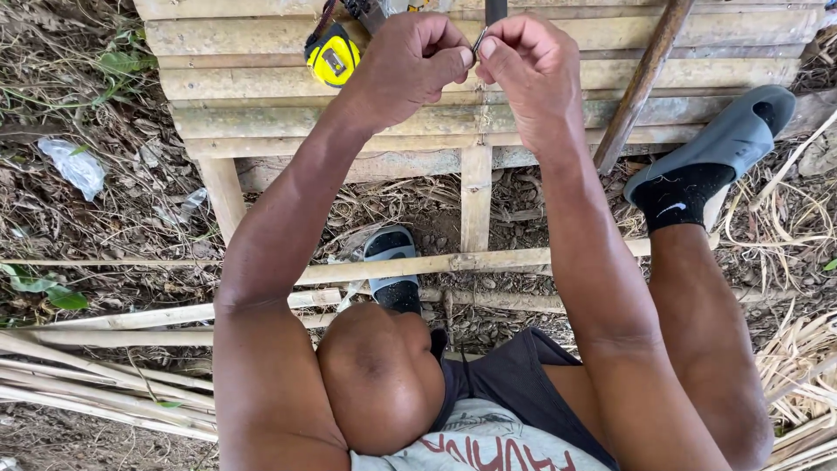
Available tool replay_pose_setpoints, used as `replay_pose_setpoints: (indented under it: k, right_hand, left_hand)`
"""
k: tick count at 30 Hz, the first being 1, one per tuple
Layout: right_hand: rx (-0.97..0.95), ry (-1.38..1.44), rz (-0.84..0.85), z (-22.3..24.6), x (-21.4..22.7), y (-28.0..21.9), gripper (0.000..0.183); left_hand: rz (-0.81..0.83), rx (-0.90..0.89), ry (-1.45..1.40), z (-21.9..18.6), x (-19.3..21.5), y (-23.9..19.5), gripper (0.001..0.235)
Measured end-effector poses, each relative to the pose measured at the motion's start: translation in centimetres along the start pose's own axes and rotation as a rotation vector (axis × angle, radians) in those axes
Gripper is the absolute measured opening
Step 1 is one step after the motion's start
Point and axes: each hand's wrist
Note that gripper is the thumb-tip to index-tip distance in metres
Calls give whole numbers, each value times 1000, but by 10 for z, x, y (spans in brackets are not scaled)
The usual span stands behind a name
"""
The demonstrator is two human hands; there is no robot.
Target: The person sits on the ground and assembles a wooden structure using bamboo slats, a machete, and a hammer. They position a slat, cut it to size, and then hammer nails to secure it.
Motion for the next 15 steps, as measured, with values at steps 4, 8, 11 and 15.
replay_pose_setpoints:
  k: [4,8,11,15]
  right_hand:
    - [-34,-12,-21,0,-3,-1,7]
    - [-36,54,-13,7,-5,-3,8]
    - [-26,3,-21,14,-2,-3,7]
    - [-3,-59,-17,20,-2,-1,7]
  left_hand:
    - [24,3,0,-4,1,3,18]
    - [15,7,20,-5,1,1,18]
    - [-39,-33,144,-4,-1,1,20]
    - [-59,-94,219,-7,-5,2,19]
Point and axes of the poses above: each hand's wrist, its own y-axis towards the middle knuckle, its own x-axis out of the back of the hand, z = x × y, and after that the axes turned 4 degrees about y, right-handed
